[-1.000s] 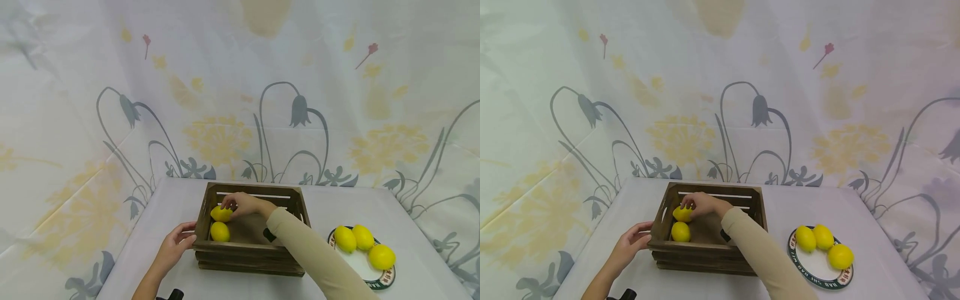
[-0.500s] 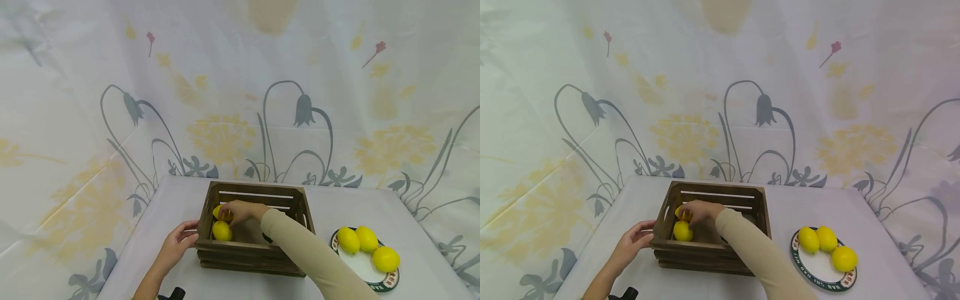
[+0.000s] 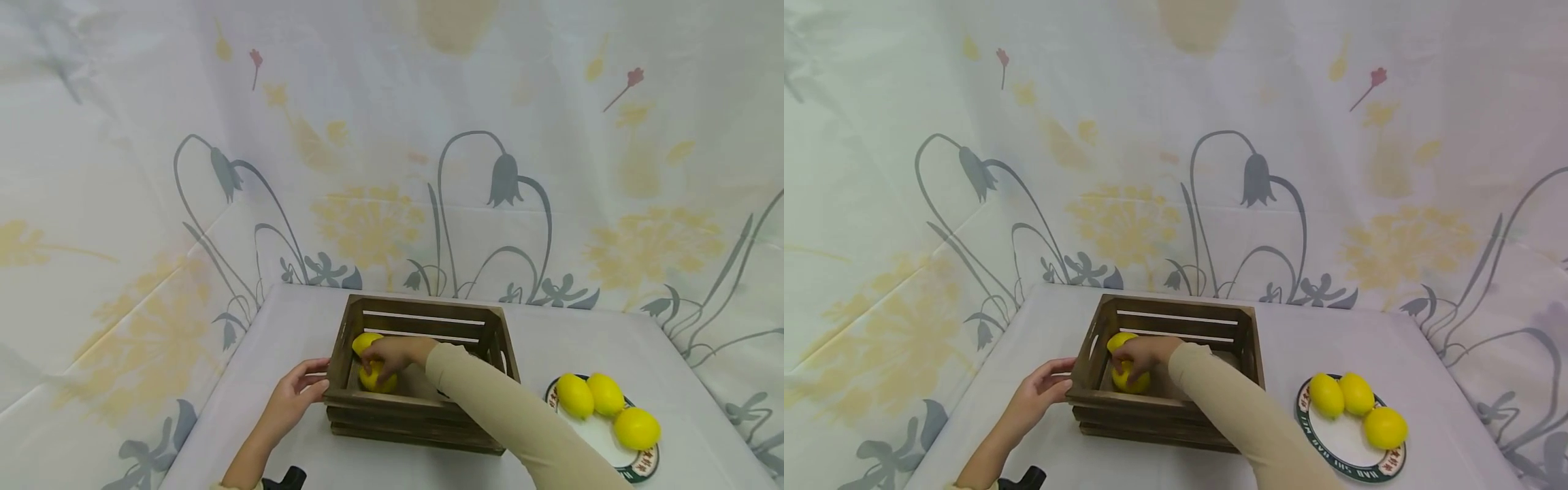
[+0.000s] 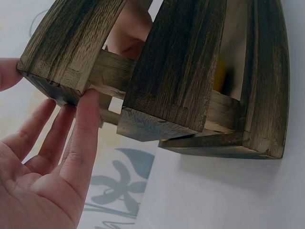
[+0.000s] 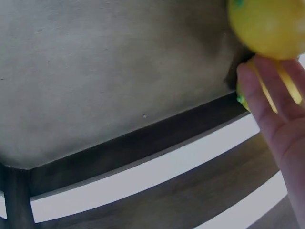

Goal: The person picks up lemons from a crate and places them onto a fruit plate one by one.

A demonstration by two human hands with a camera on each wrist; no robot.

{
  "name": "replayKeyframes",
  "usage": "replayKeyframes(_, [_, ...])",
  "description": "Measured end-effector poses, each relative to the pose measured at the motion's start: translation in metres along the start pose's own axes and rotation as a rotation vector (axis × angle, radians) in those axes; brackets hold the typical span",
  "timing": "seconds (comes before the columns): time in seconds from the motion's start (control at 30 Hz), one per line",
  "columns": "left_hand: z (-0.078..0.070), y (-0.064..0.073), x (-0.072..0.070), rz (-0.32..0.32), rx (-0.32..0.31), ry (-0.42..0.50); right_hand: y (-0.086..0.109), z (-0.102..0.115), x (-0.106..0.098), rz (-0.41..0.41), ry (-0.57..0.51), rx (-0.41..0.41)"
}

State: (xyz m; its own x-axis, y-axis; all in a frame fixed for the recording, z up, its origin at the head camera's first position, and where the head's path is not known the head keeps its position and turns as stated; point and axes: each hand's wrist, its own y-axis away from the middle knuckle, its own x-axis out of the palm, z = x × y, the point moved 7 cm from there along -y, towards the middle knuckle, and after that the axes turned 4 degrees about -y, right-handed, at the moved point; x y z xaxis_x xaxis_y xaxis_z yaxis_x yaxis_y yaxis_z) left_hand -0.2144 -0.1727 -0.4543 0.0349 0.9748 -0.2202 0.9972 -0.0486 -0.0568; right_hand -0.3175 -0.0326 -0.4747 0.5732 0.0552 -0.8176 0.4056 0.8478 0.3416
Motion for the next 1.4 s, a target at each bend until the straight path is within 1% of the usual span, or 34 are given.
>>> replayKeyframes(0.13, [0.001,0.0,-0.001,0.002,0.007,0.003,0.007,-0.008,0.001,0.016,-0.046,0.044])
replayKeyframes(0.23, [0.001,-0.001,0.0,0.011,0.018,0.002,0.018,-0.019,0.002,0.032,-0.127,0.101])
replayKeyframes(0.37, [0.0,-0.001,0.0,0.018,0.025,-0.002,0.035,-0.037,0.005,0.078,-0.185,0.174])
replayKeyframes(0.5, [-0.001,-0.001,-0.001,0.013,0.013,-0.005,0.049,-0.05,0.009,0.118,-0.203,0.209])
replayKeyframes(0.6, [-0.001,0.0,-0.002,-0.003,0.0,-0.011,0.054,-0.055,0.009,0.112,-0.189,0.208])
replayKeyframes(0.7, [-0.001,0.0,-0.002,-0.01,-0.006,-0.007,0.058,-0.056,0.004,0.058,-0.202,0.202])
replayKeyframes(0.8, [-0.002,0.0,-0.001,-0.002,-0.007,-0.003,0.062,-0.052,-0.006,-0.031,-0.224,0.168])
replayKeyframes(0.83, [-0.002,0.0,0.0,0.0,-0.007,0.0,0.063,-0.049,-0.011,-0.06,-0.232,0.141])
replayKeyframes(0.9, [-0.002,0.0,0.0,-0.001,-0.003,0.0,0.064,-0.042,-0.02,-0.117,-0.235,0.058])
replayKeyframes(1.0, [-0.001,0.0,0.0,-0.004,0.001,0.0,0.068,-0.033,-0.033,-0.195,-0.26,-0.033])
replayKeyframes(1.07, [-0.001,0.0,0.0,-0.005,0.001,0.001,0.071,-0.027,-0.041,-0.247,-0.297,-0.082])
replayKeyframes(1.2, [-0.001,0.0,0.001,0.003,-0.006,0.005,0.081,-0.018,-0.054,-0.344,-0.388,-0.153])
replayKeyframes(1.3, [0.0,0.0,0.002,0.001,-0.011,0.005,0.091,-0.011,-0.065,-0.414,-0.409,-0.177])
replayKeyframes(1.4, [-0.001,-0.001,0.002,-0.004,-0.012,0.005,0.101,-0.005,-0.075,-0.476,-0.422,-0.171])
